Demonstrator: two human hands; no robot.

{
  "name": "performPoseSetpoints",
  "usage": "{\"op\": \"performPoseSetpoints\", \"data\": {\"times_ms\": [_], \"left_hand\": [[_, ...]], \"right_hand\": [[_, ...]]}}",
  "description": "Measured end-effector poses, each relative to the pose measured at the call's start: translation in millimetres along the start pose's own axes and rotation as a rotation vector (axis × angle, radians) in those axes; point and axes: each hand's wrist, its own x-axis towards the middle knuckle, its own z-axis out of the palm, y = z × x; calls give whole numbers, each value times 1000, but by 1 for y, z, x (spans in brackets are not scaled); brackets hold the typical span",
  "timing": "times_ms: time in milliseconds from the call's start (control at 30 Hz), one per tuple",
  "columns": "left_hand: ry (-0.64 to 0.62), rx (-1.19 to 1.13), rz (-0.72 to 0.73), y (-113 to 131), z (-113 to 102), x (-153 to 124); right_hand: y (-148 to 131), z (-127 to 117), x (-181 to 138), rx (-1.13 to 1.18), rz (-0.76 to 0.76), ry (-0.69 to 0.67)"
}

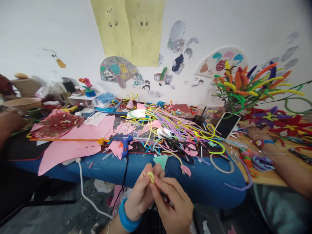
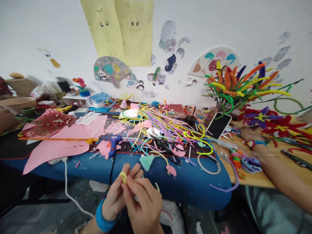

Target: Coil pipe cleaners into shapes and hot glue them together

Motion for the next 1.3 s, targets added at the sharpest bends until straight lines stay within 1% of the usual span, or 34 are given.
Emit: {"op": "performPoseSetpoints", "data": {"times_ms": [100, 200, 333, 400, 600, 767, 967, 1133, 1200, 1300], "left_hand": [[6, 52, 12, 0, 2, -1], [-36, 43, 40, 0, 0, 0], [-106, 105, 128, 1, -8, 3], [-129, 162, 183, 3, -12, 4], [-156, 279, 291, 9, -15, 4], [-146, 302, 311, 11, -13, 4], [-167, 306, 339, 13, -11, 3], [-180, 304, 319, 12, -11, 3], [-153, 325, 305, 12, -11, 2], [-68, 437, 297, 12, -9, -2]], "right_hand": [[-2, 2, 0, 12, 0, 39], [-3, 0, 1, 39, 33, 34], [-1, -5, -1, 54, 77, 4], [0, -5, -3, 75, 78, 18], [1, -1, -8, 122, 119, 30], [1, 0, -8, 101, 85, 48], [1, 1, -10, 77, 66, 41], [0, 2, -10, 45, 44, 49], [1, 1, -9, 4, 10, 72], [2, -2, -7, -82, -24, 108]]}}
